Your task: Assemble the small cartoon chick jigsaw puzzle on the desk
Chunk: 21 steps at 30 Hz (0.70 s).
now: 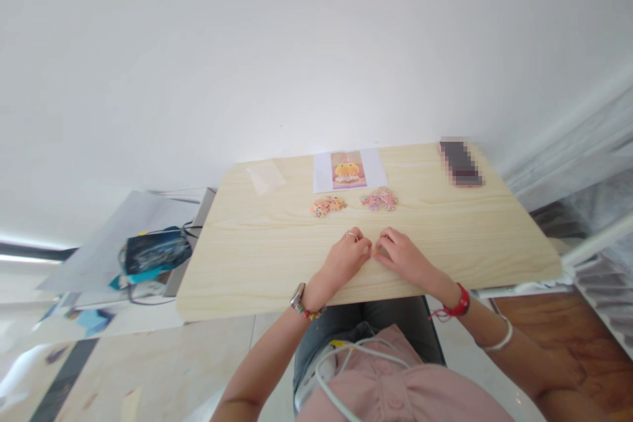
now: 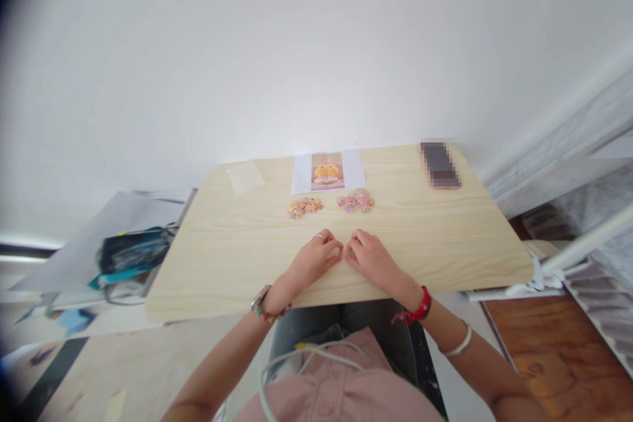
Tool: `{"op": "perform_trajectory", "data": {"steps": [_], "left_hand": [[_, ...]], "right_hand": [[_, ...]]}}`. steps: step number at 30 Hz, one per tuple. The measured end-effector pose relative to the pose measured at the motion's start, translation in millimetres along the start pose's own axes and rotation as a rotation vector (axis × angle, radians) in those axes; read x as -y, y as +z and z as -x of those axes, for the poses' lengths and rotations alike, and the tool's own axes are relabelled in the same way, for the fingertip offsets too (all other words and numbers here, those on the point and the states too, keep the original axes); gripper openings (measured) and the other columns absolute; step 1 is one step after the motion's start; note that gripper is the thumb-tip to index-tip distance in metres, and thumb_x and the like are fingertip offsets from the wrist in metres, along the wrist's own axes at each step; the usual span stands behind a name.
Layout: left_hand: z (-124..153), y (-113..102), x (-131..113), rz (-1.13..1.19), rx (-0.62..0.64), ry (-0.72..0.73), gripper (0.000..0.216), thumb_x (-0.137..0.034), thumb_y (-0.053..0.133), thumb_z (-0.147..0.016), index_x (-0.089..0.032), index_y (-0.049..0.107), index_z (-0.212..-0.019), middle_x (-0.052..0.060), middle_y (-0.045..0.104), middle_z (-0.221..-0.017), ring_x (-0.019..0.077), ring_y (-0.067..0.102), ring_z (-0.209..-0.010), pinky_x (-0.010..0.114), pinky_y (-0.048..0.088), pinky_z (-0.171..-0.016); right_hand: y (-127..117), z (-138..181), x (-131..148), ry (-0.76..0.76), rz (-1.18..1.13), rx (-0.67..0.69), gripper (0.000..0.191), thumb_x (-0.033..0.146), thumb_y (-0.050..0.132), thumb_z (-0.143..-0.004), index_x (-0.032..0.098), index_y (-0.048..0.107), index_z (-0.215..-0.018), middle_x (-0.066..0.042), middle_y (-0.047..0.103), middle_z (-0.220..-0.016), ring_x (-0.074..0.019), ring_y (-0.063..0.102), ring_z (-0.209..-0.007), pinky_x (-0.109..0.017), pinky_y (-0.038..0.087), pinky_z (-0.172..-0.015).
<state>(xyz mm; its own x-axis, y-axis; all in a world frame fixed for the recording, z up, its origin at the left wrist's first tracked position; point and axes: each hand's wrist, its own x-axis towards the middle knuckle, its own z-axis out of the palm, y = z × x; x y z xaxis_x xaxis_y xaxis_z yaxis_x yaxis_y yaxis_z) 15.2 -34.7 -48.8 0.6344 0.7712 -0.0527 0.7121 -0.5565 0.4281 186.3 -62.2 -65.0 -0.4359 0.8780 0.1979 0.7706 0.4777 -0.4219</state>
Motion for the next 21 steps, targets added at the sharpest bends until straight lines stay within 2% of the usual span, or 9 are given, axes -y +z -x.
{"op": "perform_trajectory", "data": {"steps": [6,11,13,17,21], "left_hand": [[-7,-6,1,0.029,-0.098,0.04,0.01,-0.019,0.049,-0.079,-0.018,0.057,-0.085,0.004,0.048,-0.09,0.0142,0.051,-0.081,0.026,0.045,-0.073],[-33,-13,6,0.017,-0.172,0.079,0.01,-0.019,0.05,-0.079,-0.017,0.055,-0.087,0.004,0.047,-0.09,0.0153,0.051,-0.082,0.029,0.045,-0.075],[-49,-14,8,-0.01,-0.195,0.056,0.01,-0.019,0.049,-0.079,-0.016,0.054,-0.088,0.005,0.048,-0.091,0.0161,0.051,-0.083,0.03,0.045,-0.076],[-78,-11,10,-0.046,-0.224,-0.075,0.012,-0.022,0.045,-0.082,-0.014,0.054,-0.085,0.008,0.048,-0.092,0.0166,0.05,-0.081,0.032,0.045,-0.074],[-85,-7,12,-0.053,-0.236,-0.1,0.014,-0.02,0.042,-0.084,-0.013,0.053,-0.087,0.008,0.048,-0.092,0.0164,0.05,-0.082,0.031,0.045,-0.074]], "right_hand": [[-13,-6,-5,-0.057,0.015,-0.037,0.009,0.021,0.048,-0.082,0.016,0.054,-0.083,-0.007,0.05,-0.087,-0.0182,0.05,-0.081,-0.034,0.044,-0.073],[-22,-25,-23,-0.054,0.054,-0.102,0.01,0.022,0.047,-0.082,0.017,0.055,-0.083,-0.008,0.05,-0.092,-0.019,0.051,-0.085,-0.035,0.044,-0.076],[-23,-37,-34,-0.047,0.083,-0.12,0.011,0.023,0.046,-0.083,0.017,0.056,-0.085,-0.009,0.05,-0.095,-0.0199,0.051,-0.089,-0.035,0.044,-0.078],[-21,-58,-51,-0.012,0.135,-0.138,0.015,0.024,0.044,-0.084,0.017,0.057,-0.087,-0.009,0.054,-0.089,-0.0193,0.051,-0.085,-0.034,0.044,-0.076],[-16,-68,-56,0.014,0.179,-0.143,0.016,0.023,0.044,-0.084,0.014,0.057,-0.082,-0.009,0.055,-0.085,-0.0189,0.051,-0.08,-0.034,0.043,-0.073]]}}
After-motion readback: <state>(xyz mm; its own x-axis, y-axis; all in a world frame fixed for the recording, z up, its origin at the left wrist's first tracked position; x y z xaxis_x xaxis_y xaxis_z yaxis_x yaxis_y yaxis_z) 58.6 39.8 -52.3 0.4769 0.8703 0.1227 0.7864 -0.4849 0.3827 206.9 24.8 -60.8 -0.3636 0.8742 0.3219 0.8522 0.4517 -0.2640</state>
